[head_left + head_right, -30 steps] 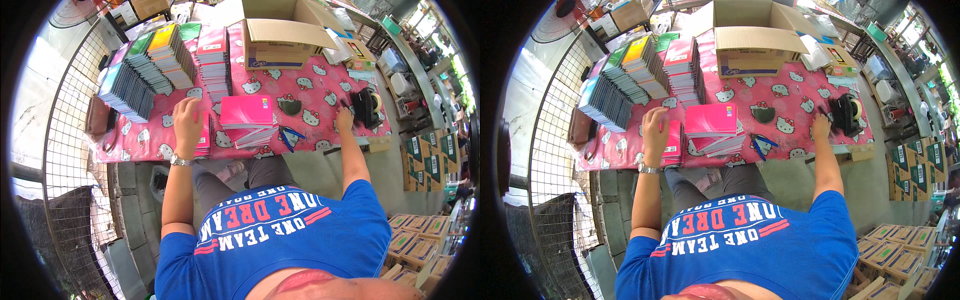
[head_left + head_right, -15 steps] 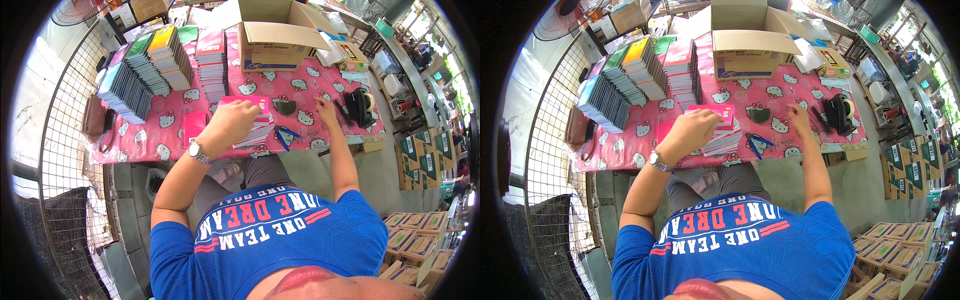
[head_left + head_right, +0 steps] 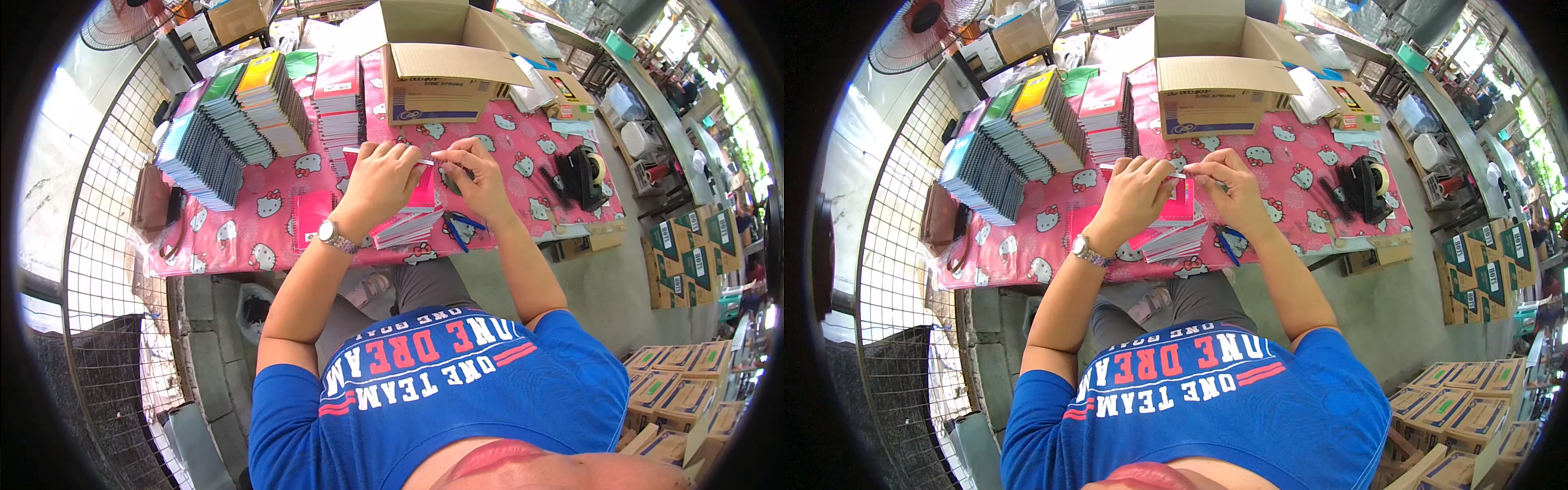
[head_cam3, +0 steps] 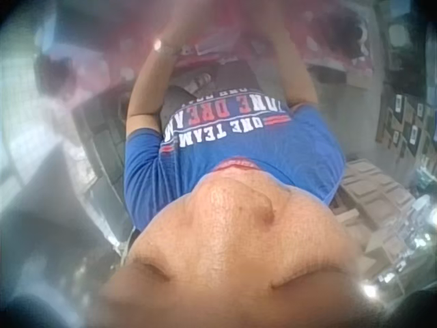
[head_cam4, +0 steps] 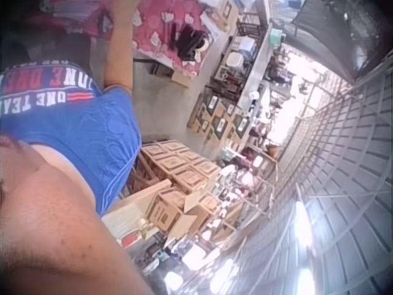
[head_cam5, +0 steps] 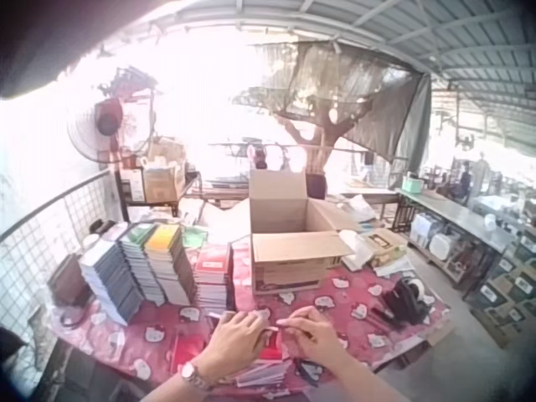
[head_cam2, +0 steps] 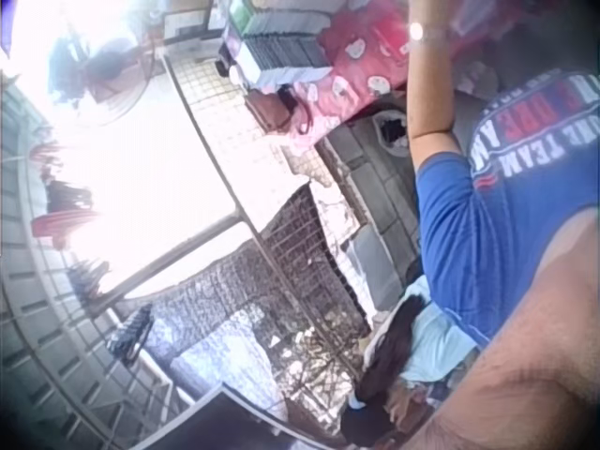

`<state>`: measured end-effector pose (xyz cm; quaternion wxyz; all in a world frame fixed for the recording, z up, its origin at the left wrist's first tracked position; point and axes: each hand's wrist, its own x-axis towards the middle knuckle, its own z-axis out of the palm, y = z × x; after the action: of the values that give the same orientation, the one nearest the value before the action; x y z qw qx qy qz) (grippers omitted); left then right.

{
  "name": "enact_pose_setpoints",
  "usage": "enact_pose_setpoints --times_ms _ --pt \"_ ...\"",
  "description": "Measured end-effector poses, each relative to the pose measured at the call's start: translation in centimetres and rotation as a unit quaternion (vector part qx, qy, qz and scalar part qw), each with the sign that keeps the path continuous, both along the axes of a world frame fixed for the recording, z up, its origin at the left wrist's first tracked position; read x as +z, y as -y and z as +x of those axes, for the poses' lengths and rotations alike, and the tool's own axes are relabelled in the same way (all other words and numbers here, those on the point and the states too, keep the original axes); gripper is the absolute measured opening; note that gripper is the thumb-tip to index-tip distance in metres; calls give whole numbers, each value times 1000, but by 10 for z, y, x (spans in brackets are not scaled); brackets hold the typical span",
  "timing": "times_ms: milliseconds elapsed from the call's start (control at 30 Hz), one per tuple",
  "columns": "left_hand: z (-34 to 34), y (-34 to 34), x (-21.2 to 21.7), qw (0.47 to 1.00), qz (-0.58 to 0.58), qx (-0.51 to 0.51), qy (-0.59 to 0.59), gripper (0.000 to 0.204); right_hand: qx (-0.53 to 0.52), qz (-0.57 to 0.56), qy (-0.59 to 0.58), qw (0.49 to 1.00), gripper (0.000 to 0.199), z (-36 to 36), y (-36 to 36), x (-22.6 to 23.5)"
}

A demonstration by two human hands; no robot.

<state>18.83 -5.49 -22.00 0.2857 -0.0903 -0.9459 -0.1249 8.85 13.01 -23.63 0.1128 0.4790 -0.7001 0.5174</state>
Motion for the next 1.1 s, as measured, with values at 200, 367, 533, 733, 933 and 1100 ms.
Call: enact_pose_setpoints --times_ms 200,367,533,733,933,1100 --pt "2 -6 -1 1000 4 2 -8 17 85 90 352 928 28 4 -14 8" --pt "7 -18 6 1000 -8 9 -8 22 26 138 133 981 37 15 -17 31" --pt "9 -13 3 999 -23 3 22 26 19 146 -19 989 31 26 -10 49" --pt "16 -7 2 999 27 -16 15 21 -8 149 359 921 43 -72 10 -40" --pt "9 -2 -8 996 58 -42 60 22 -296 358 -184 866 63 -115 -19 -231" --pt "21 4 -17 997 22 81 0 44 107 176 395 895 60 -104 5 -57"
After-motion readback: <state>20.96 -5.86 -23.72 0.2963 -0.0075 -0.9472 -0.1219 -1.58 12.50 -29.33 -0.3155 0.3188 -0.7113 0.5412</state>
